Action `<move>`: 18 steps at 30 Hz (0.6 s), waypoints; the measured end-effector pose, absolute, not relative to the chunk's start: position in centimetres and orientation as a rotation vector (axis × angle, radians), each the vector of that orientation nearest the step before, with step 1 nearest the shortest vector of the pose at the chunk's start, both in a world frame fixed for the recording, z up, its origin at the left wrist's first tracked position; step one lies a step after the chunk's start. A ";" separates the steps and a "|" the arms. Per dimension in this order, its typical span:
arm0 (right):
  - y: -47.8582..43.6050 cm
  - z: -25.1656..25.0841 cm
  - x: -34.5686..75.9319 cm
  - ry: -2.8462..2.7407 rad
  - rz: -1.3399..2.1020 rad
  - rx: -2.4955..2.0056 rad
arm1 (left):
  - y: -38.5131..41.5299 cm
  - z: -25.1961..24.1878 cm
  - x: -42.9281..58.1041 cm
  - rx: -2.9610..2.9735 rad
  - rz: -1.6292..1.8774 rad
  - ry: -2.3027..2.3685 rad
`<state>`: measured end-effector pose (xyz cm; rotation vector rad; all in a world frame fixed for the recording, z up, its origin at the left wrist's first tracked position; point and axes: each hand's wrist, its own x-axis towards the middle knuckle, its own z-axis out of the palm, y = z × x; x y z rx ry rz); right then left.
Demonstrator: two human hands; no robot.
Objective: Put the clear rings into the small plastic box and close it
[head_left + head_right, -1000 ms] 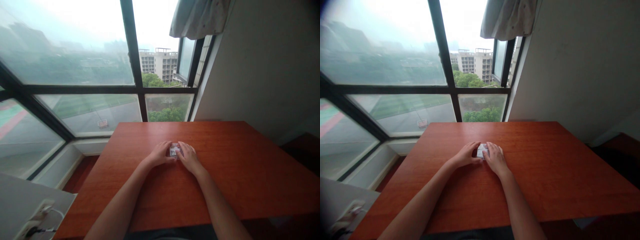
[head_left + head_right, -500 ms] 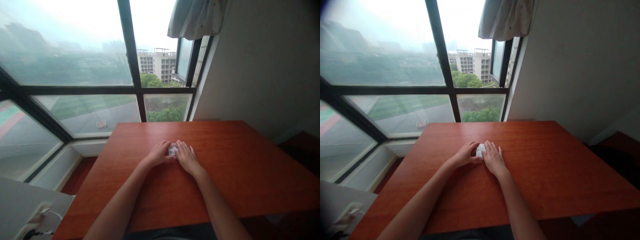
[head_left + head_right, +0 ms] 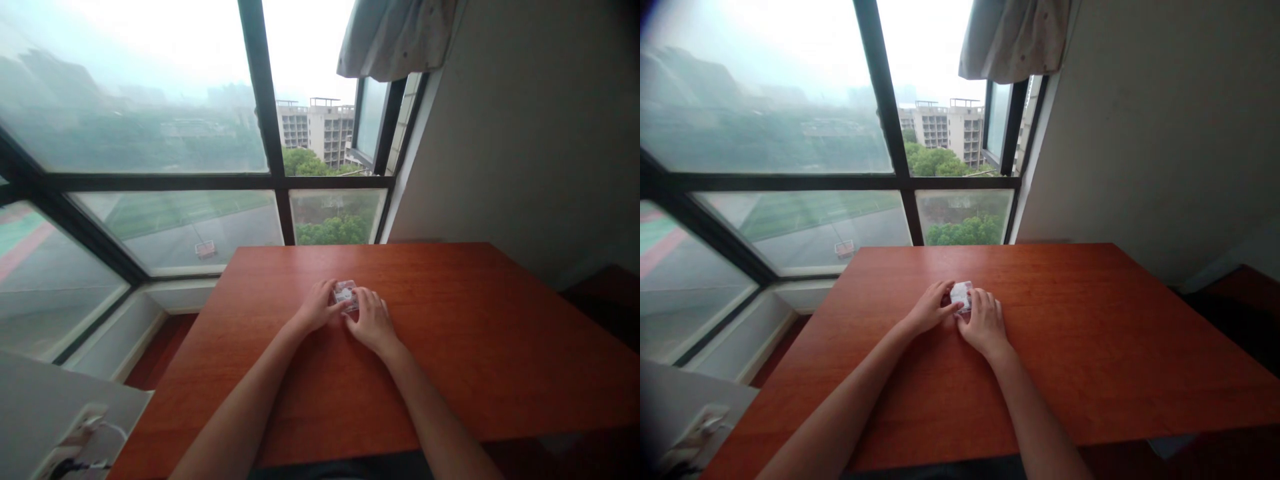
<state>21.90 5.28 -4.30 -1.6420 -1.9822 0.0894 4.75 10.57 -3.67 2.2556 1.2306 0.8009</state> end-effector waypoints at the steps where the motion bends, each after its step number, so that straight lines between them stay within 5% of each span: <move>1: 5.2 -4.3 21.7 -1.980 0.070 -1.654 | 10.6 -3.7 4.7 2.235 0.811 1.217; 18: 8.3 -5.7 28.3 -1.445 -0.088 -1.786 | 10.5 -4.2 4.7 2.298 0.812 1.245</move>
